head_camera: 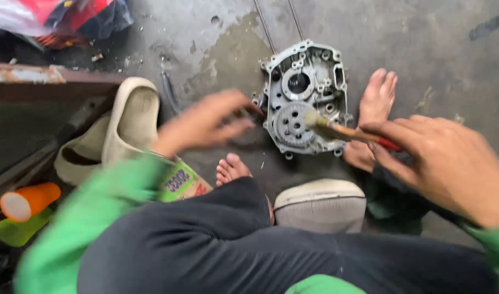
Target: Cleaning a motorcycle engine casing using a brush and cleaning solution to remove grease and dirt.
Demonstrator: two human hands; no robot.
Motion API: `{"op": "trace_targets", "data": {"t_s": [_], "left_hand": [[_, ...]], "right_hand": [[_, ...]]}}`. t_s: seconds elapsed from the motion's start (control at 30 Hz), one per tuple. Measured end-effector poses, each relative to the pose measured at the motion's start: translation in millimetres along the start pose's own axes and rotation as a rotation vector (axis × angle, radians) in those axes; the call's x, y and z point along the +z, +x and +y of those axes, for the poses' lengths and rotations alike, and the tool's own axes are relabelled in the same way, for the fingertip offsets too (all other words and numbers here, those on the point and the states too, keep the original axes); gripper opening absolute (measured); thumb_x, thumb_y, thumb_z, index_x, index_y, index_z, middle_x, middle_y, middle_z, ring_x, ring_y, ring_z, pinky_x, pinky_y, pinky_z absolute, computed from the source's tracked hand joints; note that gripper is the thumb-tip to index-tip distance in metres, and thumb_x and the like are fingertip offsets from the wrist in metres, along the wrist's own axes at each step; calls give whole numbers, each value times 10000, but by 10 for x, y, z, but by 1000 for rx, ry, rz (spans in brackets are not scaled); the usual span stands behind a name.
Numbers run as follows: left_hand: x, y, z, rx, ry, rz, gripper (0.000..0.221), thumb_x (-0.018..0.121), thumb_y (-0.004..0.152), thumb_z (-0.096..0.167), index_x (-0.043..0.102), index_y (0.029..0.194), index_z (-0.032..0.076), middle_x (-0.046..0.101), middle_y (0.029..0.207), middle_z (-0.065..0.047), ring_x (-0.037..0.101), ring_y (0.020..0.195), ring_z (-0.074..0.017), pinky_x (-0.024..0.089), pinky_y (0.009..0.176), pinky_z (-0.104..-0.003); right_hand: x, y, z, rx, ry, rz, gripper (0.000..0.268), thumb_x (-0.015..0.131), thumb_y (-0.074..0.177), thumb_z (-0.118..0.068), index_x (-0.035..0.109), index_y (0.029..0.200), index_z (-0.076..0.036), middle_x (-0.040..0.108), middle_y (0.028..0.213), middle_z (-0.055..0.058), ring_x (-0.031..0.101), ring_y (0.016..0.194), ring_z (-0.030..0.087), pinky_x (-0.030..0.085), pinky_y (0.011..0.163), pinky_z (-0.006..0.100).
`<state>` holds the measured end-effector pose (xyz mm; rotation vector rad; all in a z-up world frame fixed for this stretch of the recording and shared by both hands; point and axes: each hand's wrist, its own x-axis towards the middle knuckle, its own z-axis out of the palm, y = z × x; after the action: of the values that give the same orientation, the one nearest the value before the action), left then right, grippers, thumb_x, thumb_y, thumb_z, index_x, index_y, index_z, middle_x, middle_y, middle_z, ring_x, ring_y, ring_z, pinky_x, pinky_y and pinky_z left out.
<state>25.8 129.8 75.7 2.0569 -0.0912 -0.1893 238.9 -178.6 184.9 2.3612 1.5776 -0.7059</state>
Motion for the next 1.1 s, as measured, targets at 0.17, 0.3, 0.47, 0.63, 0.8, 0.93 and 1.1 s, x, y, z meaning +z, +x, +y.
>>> {"op": "trace_targets", "data": {"t_s": [0.17,0.3,0.47,0.63,0.8,0.93,1.1], "left_hand": [[-866,-5,857,-147,401,-10,210,645,1060,199,649,1215,58,689,1075,-117,647,918,-289,483,799,-452],[-519,596,1336,-468,737,-274,218,547,911,147,700,1052,79,705,1030,-164,715,851,-403,584,644,-562],[1123,760,250,-109,1084,21,316,614,912,317,649,1147,108,654,1007,-99,674,827,-285,555,571,-482],[1710,285,-76,-280,911,-312,801,678,901,490,355,1560,167,493,1400,-127,626,1087,-340,555,810,-562],[1606,471,-366,-120,805,-226,446,397,1006,186,531,1416,72,580,1297,-167,710,1007,-329,637,660,-472],[1497,642,-888,-177,796,-185,357,422,994,143,541,1310,26,546,1295,-193,721,967,-366,642,640,-491],[165,905,586,-221,486,-365,380,570,971,374,713,1063,35,737,990,-215,743,897,-459,608,674,-580]], "right_hand": [[1103,-108,-125,129,855,408,210,643,1050,-117,732,1230,-54,751,1060,63,637,862,149,472,806,300],[1412,1,-218,195,1131,477,230,589,1072,-177,679,1274,-115,687,910,45,632,765,109,516,744,252],[1504,105,-83,82,1085,594,250,648,1005,-195,728,1235,-133,749,1068,96,703,982,251,546,852,387],[1523,49,-112,110,1139,598,256,628,1018,-219,745,1225,-123,768,1121,145,725,1023,267,574,843,430],[1247,50,-98,95,999,722,267,608,1037,-214,755,1236,-114,772,956,104,755,921,269,580,841,410],[1330,91,-204,102,1030,588,255,649,978,-151,760,1205,-114,785,905,141,763,884,342,585,775,471],[1447,102,-42,275,1034,532,261,622,1016,-175,756,1238,-142,750,777,76,718,777,191,566,767,378]]}}
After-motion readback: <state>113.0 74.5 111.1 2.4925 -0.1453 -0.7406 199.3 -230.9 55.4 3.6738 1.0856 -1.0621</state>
